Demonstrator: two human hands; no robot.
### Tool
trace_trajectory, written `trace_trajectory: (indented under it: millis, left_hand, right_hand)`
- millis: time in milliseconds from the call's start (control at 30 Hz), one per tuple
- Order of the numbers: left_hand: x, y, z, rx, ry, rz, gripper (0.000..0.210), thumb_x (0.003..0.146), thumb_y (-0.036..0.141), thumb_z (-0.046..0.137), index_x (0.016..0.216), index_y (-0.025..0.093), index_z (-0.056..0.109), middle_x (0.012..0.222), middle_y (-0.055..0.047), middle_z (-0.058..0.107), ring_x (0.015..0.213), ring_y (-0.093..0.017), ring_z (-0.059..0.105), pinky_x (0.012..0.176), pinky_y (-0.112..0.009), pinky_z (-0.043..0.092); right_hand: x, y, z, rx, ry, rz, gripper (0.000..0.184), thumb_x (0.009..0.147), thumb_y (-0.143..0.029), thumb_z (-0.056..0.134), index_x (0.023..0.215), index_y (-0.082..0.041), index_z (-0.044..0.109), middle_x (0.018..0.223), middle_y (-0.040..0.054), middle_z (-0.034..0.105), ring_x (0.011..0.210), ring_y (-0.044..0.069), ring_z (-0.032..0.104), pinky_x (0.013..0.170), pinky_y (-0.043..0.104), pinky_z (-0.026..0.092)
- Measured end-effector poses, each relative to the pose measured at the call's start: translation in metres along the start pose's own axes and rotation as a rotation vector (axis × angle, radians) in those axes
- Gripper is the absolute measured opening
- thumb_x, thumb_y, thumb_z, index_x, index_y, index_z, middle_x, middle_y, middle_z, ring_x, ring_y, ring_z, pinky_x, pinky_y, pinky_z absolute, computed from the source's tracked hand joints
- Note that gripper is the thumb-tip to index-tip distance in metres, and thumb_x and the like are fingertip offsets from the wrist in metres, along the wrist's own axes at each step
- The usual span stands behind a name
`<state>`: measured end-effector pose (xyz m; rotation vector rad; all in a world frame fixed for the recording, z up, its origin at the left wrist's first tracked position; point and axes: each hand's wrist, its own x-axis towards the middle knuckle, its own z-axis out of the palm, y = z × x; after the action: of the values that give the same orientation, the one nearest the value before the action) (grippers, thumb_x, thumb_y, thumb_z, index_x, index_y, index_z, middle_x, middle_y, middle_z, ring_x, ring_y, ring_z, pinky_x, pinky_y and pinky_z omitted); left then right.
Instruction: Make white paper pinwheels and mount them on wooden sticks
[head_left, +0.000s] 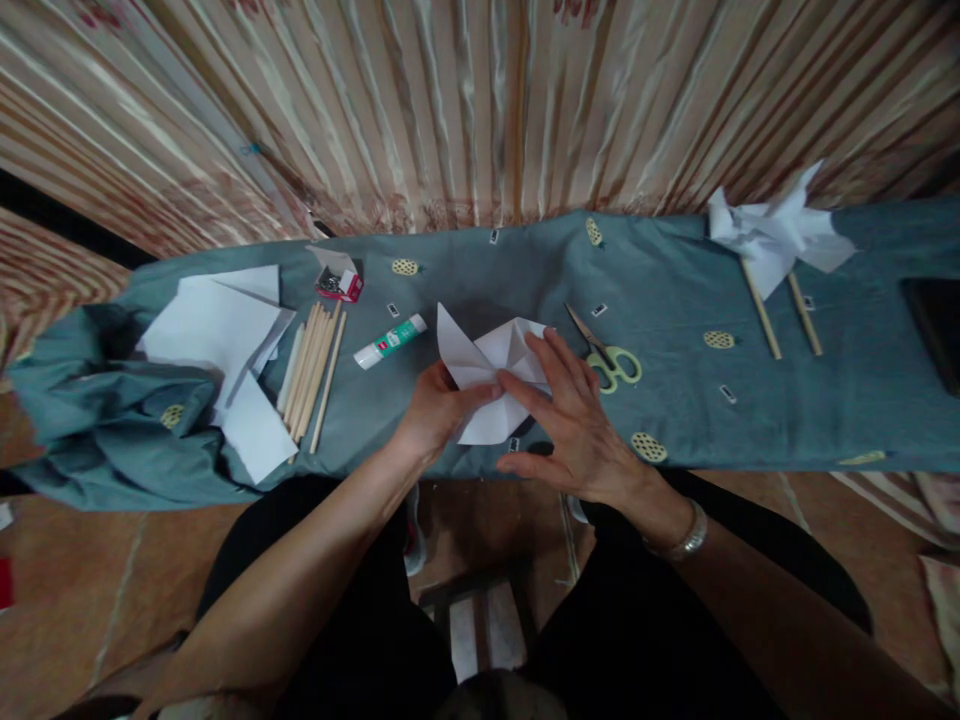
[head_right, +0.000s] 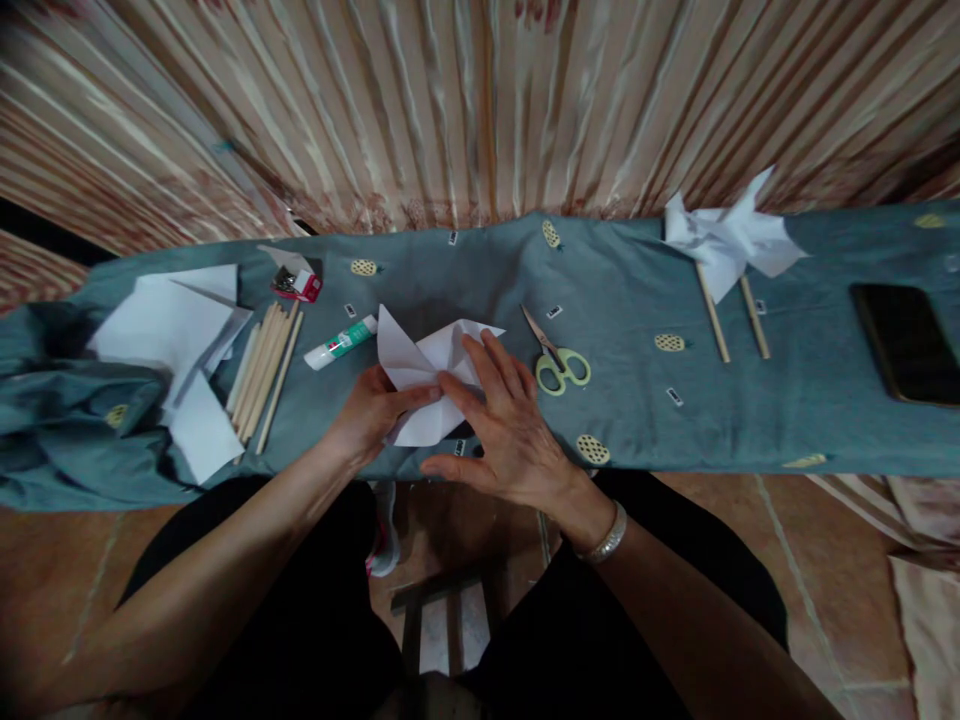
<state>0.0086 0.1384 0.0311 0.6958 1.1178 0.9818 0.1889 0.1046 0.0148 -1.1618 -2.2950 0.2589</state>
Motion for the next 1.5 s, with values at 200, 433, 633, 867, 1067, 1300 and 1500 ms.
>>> trace_trajectory:
  millis: [200,433,633,867,1067,1300,1500]
  left_hand:
    - [-0.003,0.002,0.000,0.042,0.020,0.000,0.026,0.053,0.016,0.086,0.076,0.015,0.074,0.079,-0.006,0.076,0.067,-0.018,0.067,0.066,-0.029,0.054]
    - [-0.003,0.004,0.000,0.035,0.029,-0.036,0.025,0.051,0.015,0.085,0.074,0.014,0.075,0.079,-0.007,0.077,0.068,-0.019,0.067,0.067,-0.029,0.054]
    - [-0.002,0.001,-0.001,0.050,0.038,-0.028,0.027,0.050,0.015,0.085,0.075,0.016,0.074,0.079,-0.007,0.076,0.073,-0.022,0.068,0.068,-0.033,0.055]
    - [-0.002,-0.002,-0.001,0.014,0.016,-0.030,0.026,0.052,0.014,0.083,0.077,0.015,0.074,0.081,-0.008,0.077,0.077,-0.025,0.070,0.071,-0.035,0.057]
    - [-0.002,-0.003,-0.002,-0.008,0.028,-0.027,0.023,0.054,0.014,0.082,0.075,0.015,0.074,0.080,-0.006,0.077,0.075,-0.021,0.069,0.072,-0.033,0.056]
    - [0.002,-0.002,-0.002,-0.037,0.062,-0.023,0.026,0.051,0.016,0.084,0.075,0.015,0.073,0.077,-0.005,0.075,0.072,-0.019,0.068,0.070,-0.032,0.054]
    - [0.005,0.003,-0.002,-0.032,0.081,0.059,0.022,0.055,0.015,0.083,0.074,0.014,0.074,0.078,-0.005,0.076,0.069,-0.018,0.067,0.070,-0.031,0.054]
  right_hand:
    - [-0.002,0.000,-0.005,0.119,0.016,0.008,0.066,0.092,-0.066,0.039,0.145,-0.026,0.045,0.165,0.0066,0.013,0.150,0.038,0.010,0.115,0.062,0.022]
    - [-0.001,0.002,-0.008,0.151,0.029,-0.028,0.061,0.093,-0.060,0.043,0.148,-0.034,0.038,0.165,0.0010,0.012,0.151,0.037,0.010,0.116,0.064,0.021]
    - [-0.001,0.003,-0.010,0.113,0.033,-0.035,0.060,0.091,-0.058,0.049,0.146,-0.039,0.039,0.164,-0.0013,0.016,0.150,0.038,0.014,0.113,0.066,0.026]
    - [0.001,-0.001,-0.014,0.067,0.029,-0.064,0.058,0.093,-0.059,0.045,0.146,-0.036,0.039,0.163,0.0009,0.017,0.150,0.036,0.014,0.114,0.062,0.026]
    - [0.003,-0.001,-0.017,0.055,0.037,-0.070,0.061,0.091,-0.056,0.051,0.148,-0.038,0.036,0.164,0.0000,0.017,0.150,0.038,0.016,0.114,0.065,0.025]
    - [0.006,0.004,-0.031,0.120,0.184,0.180,0.067,0.092,-0.048,0.055,0.152,-0.037,0.027,0.161,0.0027,0.026,0.149,0.033,0.023,0.117,0.060,0.029]
    - [0.007,0.013,-0.022,0.374,0.309,0.429,0.064,0.085,-0.046,0.067,0.142,-0.028,0.044,0.143,0.0122,0.053,0.133,0.031,0.050,0.107,0.056,0.043]
